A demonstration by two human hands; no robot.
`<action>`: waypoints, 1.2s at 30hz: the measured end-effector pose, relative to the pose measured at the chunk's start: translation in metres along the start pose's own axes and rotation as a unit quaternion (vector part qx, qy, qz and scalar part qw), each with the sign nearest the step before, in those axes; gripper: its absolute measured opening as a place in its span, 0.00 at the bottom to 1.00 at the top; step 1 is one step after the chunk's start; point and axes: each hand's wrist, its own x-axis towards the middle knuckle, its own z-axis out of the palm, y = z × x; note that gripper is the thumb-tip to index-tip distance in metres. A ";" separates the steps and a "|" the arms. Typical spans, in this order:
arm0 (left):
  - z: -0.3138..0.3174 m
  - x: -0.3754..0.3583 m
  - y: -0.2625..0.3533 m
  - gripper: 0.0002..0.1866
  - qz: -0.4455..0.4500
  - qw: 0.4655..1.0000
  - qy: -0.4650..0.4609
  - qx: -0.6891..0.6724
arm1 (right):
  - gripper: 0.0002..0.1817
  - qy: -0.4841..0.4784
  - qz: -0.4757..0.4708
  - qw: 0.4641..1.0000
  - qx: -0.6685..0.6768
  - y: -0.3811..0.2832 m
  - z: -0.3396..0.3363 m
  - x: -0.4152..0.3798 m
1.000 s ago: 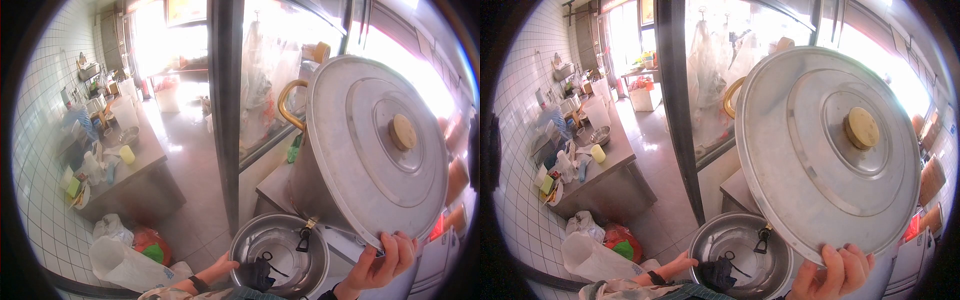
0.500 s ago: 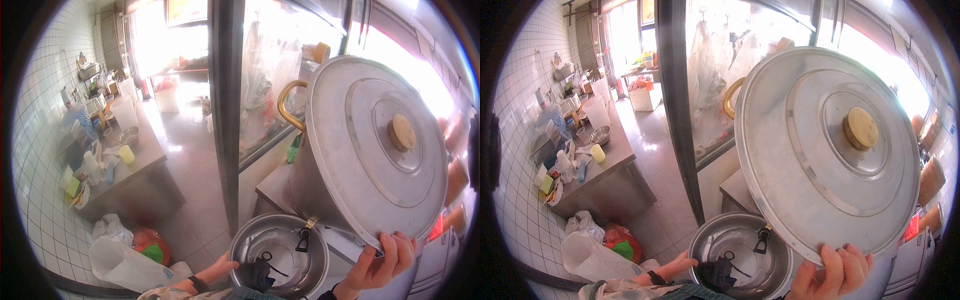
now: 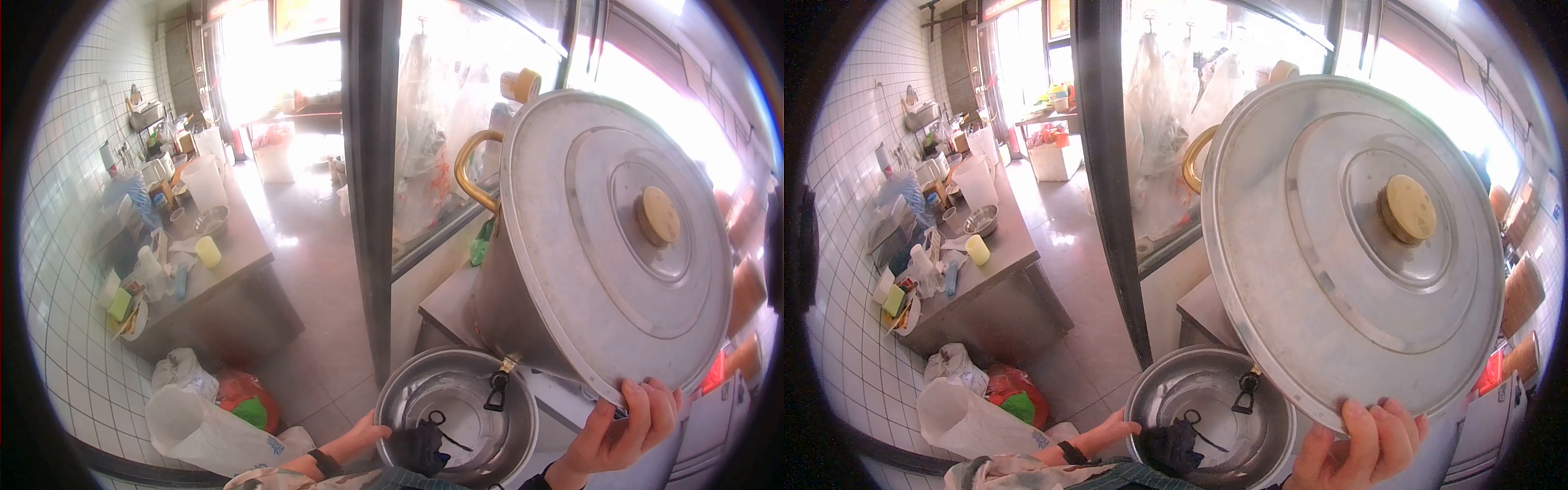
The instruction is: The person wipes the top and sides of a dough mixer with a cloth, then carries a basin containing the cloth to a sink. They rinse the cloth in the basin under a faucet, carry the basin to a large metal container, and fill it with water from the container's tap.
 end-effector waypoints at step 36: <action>-0.001 -0.001 0.000 0.31 -0.038 0.998 -0.043 -0.017 | 0.11 0.004 -0.020 1.000 0.011 -0.003 -0.002 0.003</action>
